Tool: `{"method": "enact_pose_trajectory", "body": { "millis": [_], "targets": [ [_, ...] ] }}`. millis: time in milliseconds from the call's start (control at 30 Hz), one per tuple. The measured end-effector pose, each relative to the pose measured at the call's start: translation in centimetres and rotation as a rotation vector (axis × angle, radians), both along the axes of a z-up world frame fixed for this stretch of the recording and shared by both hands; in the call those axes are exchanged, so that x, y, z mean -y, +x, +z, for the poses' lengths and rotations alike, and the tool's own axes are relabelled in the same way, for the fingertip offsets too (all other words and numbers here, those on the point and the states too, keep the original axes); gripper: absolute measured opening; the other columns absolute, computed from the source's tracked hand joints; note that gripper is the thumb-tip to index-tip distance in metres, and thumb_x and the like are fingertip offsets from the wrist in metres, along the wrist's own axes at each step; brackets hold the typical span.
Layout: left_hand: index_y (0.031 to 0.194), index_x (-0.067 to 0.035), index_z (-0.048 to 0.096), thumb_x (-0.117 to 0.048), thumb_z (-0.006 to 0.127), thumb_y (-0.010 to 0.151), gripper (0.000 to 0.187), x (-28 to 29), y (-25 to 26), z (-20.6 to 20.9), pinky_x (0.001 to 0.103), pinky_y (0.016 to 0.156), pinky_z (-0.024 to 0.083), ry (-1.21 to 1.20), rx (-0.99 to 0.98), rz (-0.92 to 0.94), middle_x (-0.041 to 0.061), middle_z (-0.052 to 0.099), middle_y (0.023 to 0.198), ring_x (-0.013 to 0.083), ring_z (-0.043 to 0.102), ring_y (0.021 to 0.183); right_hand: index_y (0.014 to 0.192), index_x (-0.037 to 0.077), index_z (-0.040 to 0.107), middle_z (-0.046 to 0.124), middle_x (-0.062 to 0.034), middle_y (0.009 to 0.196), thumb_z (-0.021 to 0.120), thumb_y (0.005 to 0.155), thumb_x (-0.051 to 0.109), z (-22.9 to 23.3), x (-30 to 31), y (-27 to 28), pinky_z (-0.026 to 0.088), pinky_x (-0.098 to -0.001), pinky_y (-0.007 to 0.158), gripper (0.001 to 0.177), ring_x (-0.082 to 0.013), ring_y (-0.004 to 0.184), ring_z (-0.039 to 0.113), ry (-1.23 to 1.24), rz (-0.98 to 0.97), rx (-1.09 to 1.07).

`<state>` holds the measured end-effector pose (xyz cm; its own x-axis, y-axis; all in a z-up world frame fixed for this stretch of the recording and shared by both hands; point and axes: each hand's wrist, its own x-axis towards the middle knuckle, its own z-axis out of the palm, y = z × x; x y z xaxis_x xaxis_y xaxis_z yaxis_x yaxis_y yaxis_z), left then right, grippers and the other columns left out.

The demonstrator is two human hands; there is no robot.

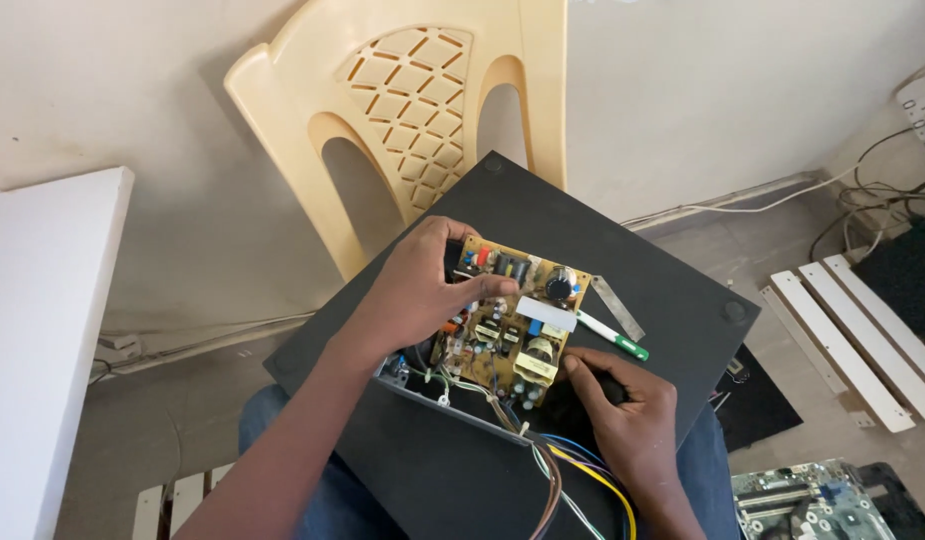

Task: Cleaning a power supply circuit board using a toothbrush and a cloth to remove dust and debris.

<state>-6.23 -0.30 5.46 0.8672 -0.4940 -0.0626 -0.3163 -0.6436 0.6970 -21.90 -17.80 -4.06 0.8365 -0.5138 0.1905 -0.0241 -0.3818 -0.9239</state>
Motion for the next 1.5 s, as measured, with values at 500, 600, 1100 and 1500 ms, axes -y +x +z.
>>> {"method": "enact_pose_trajectory", "body": {
  "millis": [500,600,1100,1500],
  "targets": [
    [0.142,-0.01,0.056,-0.035,0.084,0.081,0.071,-3.2,-4.0,-1.1,0.05,0.117,0.04,-0.189,0.493,-0.152,0.009,0.057,0.145,0.0332,0.045,0.146,0.1,0.014,0.052,0.061,-0.0085,0.114,0.069,0.085,0.022,-1.8,1.2,-0.8,0.045,-0.0384,0.096,0.024,-0.0211,0.108,0.057,0.262,-0.135,0.233],
    [0.152,-0.018,0.046,-0.037,0.088,0.076,0.089,-2.8,-2.5,-0.3,0.048,0.118,0.035,-0.132,0.346,-0.191,0.006,0.045,0.159,0.0264,0.037,0.152,0.107,0.017,0.051,0.061,-0.0073,0.124,0.07,0.085,0.02,-2.1,1.0,-0.9,0.048,-0.0402,0.098,0.03,-0.0218,0.116,0.058,0.277,-0.092,0.177],
    [0.128,-0.021,0.068,-0.04,0.071,0.089,0.044,-0.3,1.2,-1.0,0.033,0.09,0.046,-0.109,0.16,-0.207,0.001,0.064,0.121,0.0189,0.065,0.111,0.105,0.011,0.075,0.075,-0.0031,0.105,0.076,0.091,0.025,0.9,1.0,2.6,0.055,-0.0306,0.086,0.02,-0.0157,0.1,0.069,0.047,-0.195,0.122],
    [0.128,-0.014,0.064,-0.035,0.071,0.091,0.043,-0.3,2.3,-1.6,0.036,0.1,0.045,-0.143,0.231,-0.269,0.003,0.067,0.126,0.0217,0.062,0.121,0.108,0.016,0.082,0.077,-0.0016,0.091,0.076,0.086,0.033,0.5,2.2,0.9,0.045,-0.0251,0.069,0.028,-0.0112,0.08,0.061,0.233,-0.089,-0.283]
  ]
}}
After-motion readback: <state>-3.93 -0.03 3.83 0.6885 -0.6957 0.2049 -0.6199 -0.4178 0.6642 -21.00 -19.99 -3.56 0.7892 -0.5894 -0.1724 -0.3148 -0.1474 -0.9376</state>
